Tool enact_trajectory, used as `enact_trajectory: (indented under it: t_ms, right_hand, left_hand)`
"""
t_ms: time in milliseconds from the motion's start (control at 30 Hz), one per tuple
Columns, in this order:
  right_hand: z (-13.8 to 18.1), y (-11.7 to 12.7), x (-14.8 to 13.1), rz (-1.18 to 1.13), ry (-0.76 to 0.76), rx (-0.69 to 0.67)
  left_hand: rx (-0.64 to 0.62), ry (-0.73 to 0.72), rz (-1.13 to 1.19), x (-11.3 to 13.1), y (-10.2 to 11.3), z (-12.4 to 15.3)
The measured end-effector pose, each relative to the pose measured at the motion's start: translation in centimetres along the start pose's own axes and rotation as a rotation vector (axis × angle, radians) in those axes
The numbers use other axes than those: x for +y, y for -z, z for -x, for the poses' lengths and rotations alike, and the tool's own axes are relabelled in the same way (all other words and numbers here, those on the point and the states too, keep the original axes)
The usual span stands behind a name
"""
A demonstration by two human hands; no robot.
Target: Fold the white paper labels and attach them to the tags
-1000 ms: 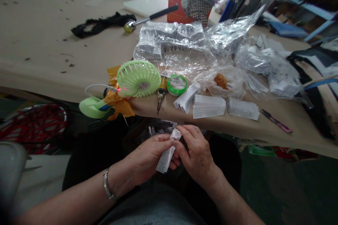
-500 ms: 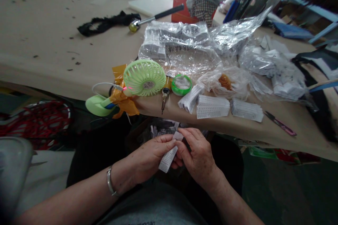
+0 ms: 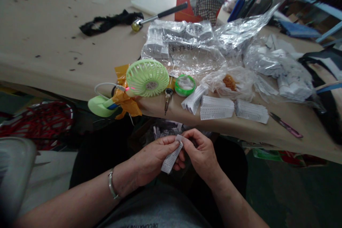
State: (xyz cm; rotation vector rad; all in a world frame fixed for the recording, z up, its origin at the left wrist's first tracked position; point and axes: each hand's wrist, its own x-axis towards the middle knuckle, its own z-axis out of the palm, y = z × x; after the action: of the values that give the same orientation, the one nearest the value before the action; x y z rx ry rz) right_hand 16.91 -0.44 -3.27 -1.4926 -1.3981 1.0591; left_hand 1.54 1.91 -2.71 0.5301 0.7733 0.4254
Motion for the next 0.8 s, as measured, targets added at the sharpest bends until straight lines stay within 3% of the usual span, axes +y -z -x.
enact_trajectory:
  t_ms: [167,333,400,600,800]
  right_hand:
    - [-0.2,-0.5,-0.2,-0.102,-0.083,-0.012]
    - [-0.3,-0.8,0.1,-0.162,-0.070,-0.029]
    - [-0.6,-0.7,0.8,-0.252,-0.065,-0.098]
    - [-1.3,-0.6,2.1,-0.642,-0.169,-0.524]
    - [-1.4,-1.3,1.4,-0.840,-0.351,-0.536]
  left_hand:
    - [0.001,0.023,-0.069,0.3,0.1,0.5]
    - [-0.006,0.040,0.014,0.5,0.3,0.8]
    - [-0.013,0.060,0.022,0.6,0.3,0.9]
    - [-0.149,0.054,0.022,0.5,0.6,1.2]
    - [-0.106,0.075,0.026,0.1,0.7,1.2]
